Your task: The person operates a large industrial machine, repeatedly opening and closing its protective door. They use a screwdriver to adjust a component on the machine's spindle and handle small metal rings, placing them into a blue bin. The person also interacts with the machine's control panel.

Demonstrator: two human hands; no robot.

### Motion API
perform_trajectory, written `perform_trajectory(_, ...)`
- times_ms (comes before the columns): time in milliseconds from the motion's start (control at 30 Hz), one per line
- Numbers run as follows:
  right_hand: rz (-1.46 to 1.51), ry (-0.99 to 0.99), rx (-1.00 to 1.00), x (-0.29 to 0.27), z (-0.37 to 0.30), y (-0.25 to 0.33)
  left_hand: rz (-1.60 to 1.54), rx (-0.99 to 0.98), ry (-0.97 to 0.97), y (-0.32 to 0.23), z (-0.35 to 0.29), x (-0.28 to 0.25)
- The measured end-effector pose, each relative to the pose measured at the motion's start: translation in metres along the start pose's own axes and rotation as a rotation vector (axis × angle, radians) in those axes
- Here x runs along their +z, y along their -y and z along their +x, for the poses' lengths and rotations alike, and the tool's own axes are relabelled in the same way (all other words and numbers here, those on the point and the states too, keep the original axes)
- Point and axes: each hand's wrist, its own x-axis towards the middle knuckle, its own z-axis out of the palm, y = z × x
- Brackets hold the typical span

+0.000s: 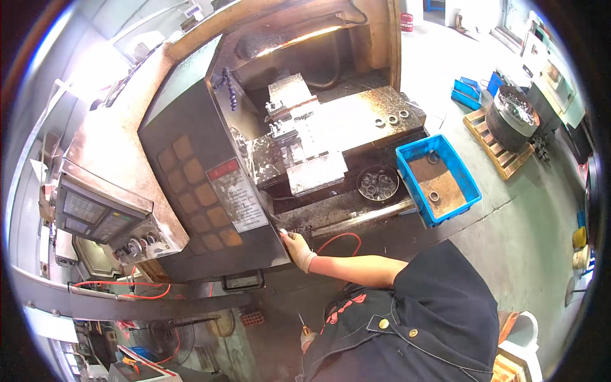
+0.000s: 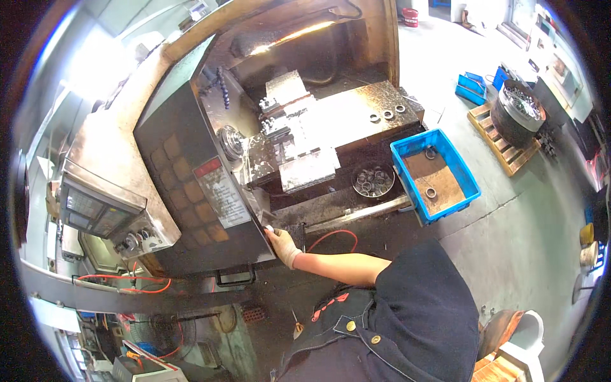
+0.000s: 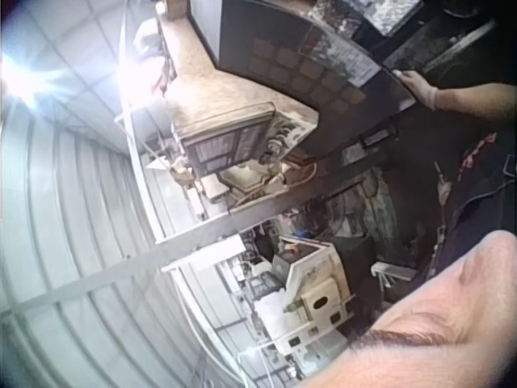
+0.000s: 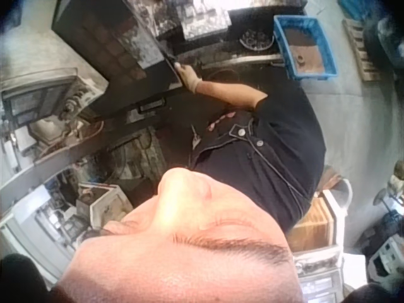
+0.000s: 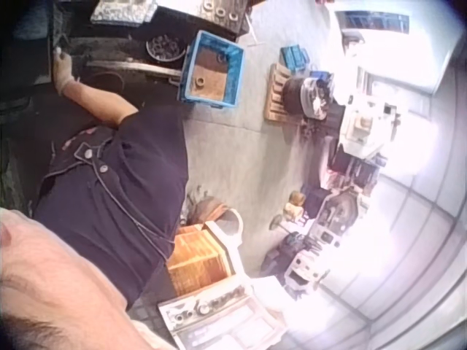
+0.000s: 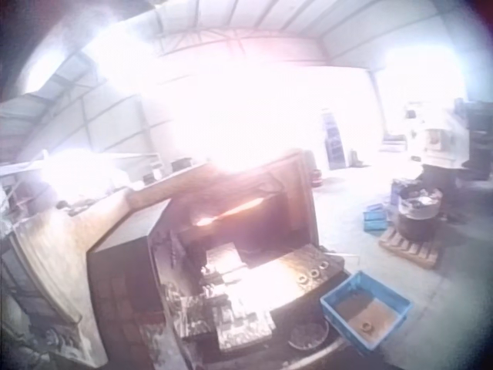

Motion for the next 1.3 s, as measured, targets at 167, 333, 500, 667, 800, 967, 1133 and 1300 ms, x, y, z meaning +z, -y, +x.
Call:
perform_trajectory(167, 0.033, -0.006, 0.005, 0.005, -0.003, 0.003, -0.011, -0.019, -0.055, -0.012, -0.014, 0.001)
perform_trajectory(333, -0.005, -0.119, -0.091, -0.004, 0.011, -0.024, 0.086, -0.082, -0.15, -0.074, -0.062, -0.016)
perform_trajectory(500, -0.141, -0.157, -0.157, 0.026, 0.008, -0.036, -0.301, 0.059, -0.157, -0.022, -0.033, -0.031)
perform_trajectory(667, 0.236, 0.293, 0.368, 0.027, 0.035, -0.048, -0.209, 0.429, -0.123, -0.059, -0.033, -0.044)
perform_trajectory(800, 0.266, 0.266, 0.494, -0.024, 0.046, -0.023, -0.455, 0.485, 0.131, -0.131, -0.041, -0.032)
perform_trajectory(967, -0.077, 0.288, 0.401, -0.082, 0.04, 0.023, -0.26, 0.681, 0.104, -0.237, -0.075, -0.025)
perform_trajectory(1133, -0.055, 0.391, 0.387, -0.076, 0.071, 0.054, -0.358, 0.687, 0.092, -0.309, -0.068, -0.023)
perform_trajectory(1300, -0.135, 0.324, 0.107, -0.031, 0.163, 0.068, -0.398, 0.64, 0.124, -0.367, -0.047, -0.03)
